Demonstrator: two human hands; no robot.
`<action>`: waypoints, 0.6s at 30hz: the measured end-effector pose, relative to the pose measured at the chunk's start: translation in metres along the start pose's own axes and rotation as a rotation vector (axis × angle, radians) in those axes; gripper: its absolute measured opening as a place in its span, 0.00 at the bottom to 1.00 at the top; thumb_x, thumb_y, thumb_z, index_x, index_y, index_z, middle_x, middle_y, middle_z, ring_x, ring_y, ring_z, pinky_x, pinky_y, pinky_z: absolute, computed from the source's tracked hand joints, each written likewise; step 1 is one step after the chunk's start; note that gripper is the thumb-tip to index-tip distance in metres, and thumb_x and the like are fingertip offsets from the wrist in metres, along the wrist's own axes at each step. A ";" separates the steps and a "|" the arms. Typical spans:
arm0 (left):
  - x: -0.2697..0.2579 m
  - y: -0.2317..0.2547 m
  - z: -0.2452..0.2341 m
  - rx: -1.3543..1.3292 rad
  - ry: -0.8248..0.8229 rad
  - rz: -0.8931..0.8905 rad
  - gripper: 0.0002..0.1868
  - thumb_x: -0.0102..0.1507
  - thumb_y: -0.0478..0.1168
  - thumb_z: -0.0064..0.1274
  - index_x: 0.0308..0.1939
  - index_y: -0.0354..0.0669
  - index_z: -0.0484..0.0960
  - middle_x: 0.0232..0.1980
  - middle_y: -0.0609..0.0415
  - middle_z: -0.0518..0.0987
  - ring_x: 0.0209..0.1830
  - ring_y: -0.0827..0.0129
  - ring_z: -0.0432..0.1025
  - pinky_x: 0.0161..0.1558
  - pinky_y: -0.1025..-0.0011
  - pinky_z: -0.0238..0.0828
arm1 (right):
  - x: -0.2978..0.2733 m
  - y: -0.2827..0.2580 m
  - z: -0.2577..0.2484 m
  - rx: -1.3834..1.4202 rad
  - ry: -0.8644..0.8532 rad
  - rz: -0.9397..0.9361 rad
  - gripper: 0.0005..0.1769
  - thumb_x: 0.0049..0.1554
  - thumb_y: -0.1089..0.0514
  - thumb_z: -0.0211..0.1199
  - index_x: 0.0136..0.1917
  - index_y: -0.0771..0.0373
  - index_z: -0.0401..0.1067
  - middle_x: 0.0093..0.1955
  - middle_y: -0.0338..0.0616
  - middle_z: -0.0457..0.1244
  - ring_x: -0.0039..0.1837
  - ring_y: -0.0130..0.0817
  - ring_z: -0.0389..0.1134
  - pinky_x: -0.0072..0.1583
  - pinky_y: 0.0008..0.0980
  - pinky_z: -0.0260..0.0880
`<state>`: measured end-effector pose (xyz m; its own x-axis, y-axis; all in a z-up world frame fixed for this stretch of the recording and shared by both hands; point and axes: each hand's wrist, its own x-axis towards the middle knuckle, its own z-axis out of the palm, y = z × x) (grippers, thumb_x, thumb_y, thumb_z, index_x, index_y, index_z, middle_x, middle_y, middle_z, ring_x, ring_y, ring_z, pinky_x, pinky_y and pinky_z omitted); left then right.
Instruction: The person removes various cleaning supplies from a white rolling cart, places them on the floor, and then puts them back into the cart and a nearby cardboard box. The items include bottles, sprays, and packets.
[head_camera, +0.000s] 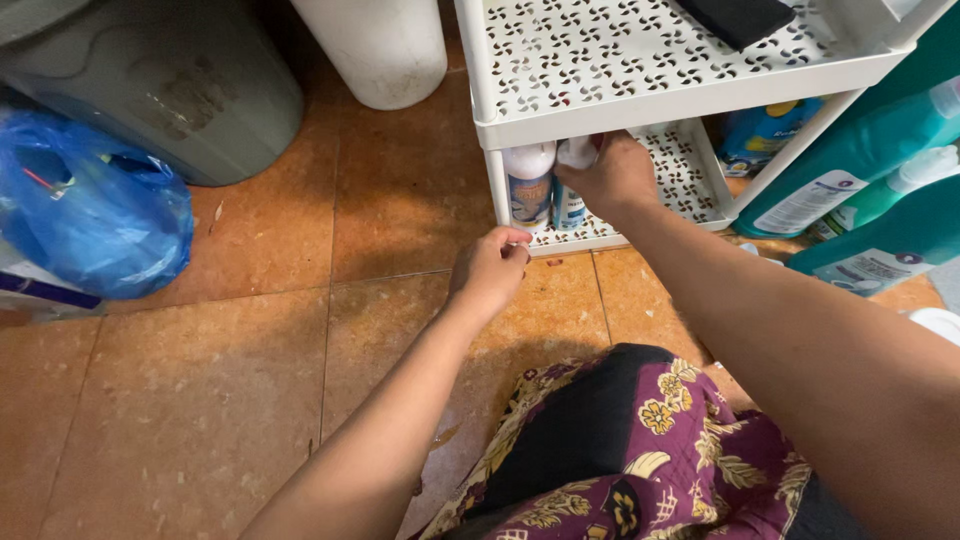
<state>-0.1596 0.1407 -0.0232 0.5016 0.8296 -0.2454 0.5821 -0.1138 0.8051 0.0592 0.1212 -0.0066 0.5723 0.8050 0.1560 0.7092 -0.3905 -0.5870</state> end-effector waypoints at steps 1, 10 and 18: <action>-0.001 0.001 0.001 0.010 -0.015 -0.023 0.13 0.64 0.45 0.51 0.50 0.54 0.85 0.38 0.57 0.86 0.33 0.69 0.80 0.37 0.66 0.74 | -0.001 0.000 0.000 0.023 0.014 -0.008 0.40 0.45 0.43 0.79 0.63 0.64 0.68 0.58 0.51 0.69 0.59 0.47 0.71 0.61 0.40 0.70; 0.002 0.028 0.056 -0.080 -0.046 0.164 0.11 0.65 0.45 0.53 0.49 0.51 0.86 0.38 0.57 0.87 0.30 0.73 0.81 0.37 0.71 0.76 | -0.082 0.051 -0.033 0.165 0.254 0.027 0.28 0.53 0.48 0.74 0.58 0.65 0.67 0.53 0.51 0.65 0.52 0.48 0.70 0.55 0.44 0.71; -0.022 0.092 0.157 -0.235 -0.305 0.327 0.12 0.66 0.43 0.52 0.50 0.44 0.84 0.41 0.54 0.87 0.32 0.74 0.80 0.38 0.73 0.77 | -0.191 0.195 -0.176 -0.316 0.264 0.406 0.36 0.48 0.47 0.77 0.62 0.66 0.68 0.51 0.61 0.66 0.59 0.54 0.67 0.56 0.47 0.69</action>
